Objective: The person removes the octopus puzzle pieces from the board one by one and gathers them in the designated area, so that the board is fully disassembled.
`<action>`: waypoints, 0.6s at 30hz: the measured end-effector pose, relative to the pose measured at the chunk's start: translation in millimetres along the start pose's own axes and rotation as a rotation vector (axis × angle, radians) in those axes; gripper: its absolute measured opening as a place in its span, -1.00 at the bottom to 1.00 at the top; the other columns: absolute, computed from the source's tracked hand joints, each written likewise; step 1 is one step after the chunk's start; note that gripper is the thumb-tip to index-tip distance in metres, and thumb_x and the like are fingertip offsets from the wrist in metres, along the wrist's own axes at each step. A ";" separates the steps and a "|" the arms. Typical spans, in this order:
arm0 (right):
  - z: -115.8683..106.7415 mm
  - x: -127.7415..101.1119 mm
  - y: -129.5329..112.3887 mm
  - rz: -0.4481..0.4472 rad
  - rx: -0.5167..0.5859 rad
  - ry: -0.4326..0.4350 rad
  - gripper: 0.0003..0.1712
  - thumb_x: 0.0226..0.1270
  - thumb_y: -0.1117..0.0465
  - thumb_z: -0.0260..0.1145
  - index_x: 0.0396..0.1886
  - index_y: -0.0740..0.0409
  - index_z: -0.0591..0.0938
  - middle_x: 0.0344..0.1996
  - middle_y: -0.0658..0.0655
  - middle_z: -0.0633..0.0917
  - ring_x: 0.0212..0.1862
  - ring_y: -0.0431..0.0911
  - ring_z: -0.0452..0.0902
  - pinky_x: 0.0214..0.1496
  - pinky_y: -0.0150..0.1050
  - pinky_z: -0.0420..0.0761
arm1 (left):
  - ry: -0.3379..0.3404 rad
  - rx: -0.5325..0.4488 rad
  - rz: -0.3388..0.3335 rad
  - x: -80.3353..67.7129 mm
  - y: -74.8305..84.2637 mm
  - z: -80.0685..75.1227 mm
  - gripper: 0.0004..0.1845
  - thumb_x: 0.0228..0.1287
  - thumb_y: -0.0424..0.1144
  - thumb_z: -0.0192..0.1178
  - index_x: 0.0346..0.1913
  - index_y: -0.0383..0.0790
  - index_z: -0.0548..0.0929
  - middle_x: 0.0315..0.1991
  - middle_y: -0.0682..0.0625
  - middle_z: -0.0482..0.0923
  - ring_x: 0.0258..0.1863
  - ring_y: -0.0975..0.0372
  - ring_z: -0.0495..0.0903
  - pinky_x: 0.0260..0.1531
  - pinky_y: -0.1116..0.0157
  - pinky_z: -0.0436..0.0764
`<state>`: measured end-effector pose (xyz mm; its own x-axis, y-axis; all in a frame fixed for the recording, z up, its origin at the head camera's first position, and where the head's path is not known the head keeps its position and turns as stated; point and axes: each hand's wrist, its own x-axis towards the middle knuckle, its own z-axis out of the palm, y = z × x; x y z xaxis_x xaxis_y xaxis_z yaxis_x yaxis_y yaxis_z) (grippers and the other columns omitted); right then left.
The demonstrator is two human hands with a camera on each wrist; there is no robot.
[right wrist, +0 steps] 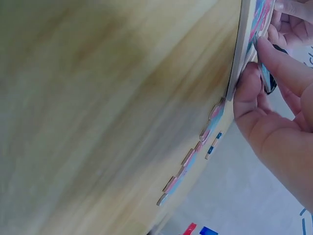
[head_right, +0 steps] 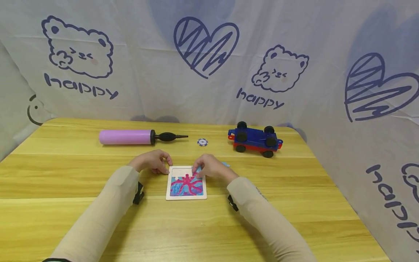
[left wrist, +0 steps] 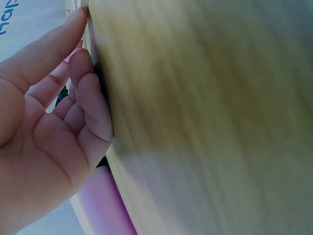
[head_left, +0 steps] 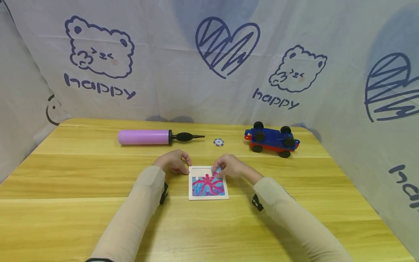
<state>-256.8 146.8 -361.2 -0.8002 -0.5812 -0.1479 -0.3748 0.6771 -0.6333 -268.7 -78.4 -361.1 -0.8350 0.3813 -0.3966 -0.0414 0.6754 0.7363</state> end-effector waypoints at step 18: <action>-10.1 -8.9 11.7 0.075 0.329 0.063 -0.62 0.01 0.47 0.32 -0.10 0.37 0.52 -0.45 0.12 0.59 -0.45 -0.15 0.45 -0.40 -0.34 0.48 | 0.006 0.016 -0.002 0.8 -0.6 -0.9 -0.81 -0.01 -0.44 0.29 -0.30 -0.30 0.53 -0.61 0.00 0.38 -0.63 0.27 0.37 -0.59 0.40 0.41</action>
<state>-258.8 164.4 -359.6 -0.8509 -0.4995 -0.1629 -0.1508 0.5292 -0.8350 -269.8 -79.1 -361.4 -0.8384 0.3763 -0.3944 -0.0341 0.6859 0.7269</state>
